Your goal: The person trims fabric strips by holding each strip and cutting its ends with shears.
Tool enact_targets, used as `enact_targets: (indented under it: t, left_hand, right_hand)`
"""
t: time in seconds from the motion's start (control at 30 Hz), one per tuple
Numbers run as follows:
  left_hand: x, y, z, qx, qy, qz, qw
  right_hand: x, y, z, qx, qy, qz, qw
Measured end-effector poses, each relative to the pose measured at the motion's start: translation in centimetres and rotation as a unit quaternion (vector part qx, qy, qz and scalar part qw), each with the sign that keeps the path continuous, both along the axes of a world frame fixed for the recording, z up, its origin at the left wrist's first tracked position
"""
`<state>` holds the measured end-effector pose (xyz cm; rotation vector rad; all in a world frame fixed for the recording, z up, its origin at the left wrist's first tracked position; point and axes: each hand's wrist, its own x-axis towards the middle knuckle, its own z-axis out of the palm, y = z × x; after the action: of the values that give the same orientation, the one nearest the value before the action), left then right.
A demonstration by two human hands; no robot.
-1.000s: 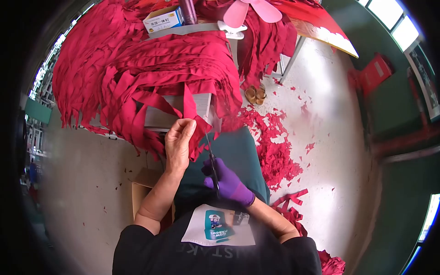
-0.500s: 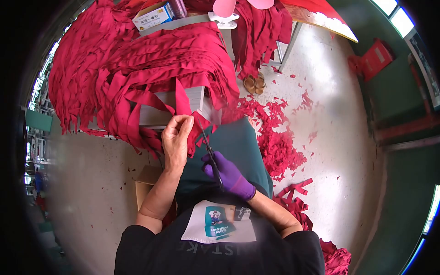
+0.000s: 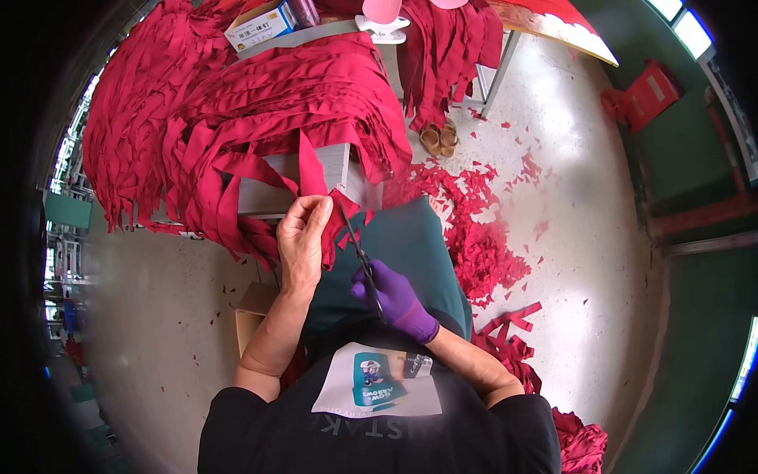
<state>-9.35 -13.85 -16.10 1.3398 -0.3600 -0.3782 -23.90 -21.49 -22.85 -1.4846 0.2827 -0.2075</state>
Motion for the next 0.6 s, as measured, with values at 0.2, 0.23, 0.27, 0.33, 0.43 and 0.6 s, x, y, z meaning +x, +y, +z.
enact_targets:
  t: [0.2, 0.23, 0.27, 0.33, 0.43, 0.6]
  left_hand:
    - [-0.2, -0.1, -0.4, 0.008, -0.005, 0.002, 1.000]
    - [-0.2, -0.2, -0.4, 0.007, -0.004, -0.001, 1.000]
    - [-0.3, -0.2, -0.3, 0.018, -0.015, -0.003, 1.000]
    - [-0.5, -0.3, -0.3, 0.042, -0.038, -0.006, 0.998]
    - [-0.4, -0.4, -0.4, 0.056, -0.046, -0.017, 0.997]
    - [-0.5, -0.7, -0.7, 0.047, -0.027, -0.023, 0.998]
  right_hand:
    - [-0.2, 0.1, -1.0, -0.010, -0.009, -0.021, 1.000]
    - [-0.2, 0.1, -1.1, -0.002, -0.002, -0.023, 1.000]
    - [-0.2, 0.1, -1.0, -0.001, -0.005, -0.021, 1.000]
    - [0.1, -0.3, -0.6, 0.002, -0.010, -0.017, 1.000]
    - [0.1, -0.6, 0.0, 0.002, -0.004, -0.013, 1.000]
    - [0.2, -0.5, -0.3, 0.011, 0.009, -0.032, 0.999]
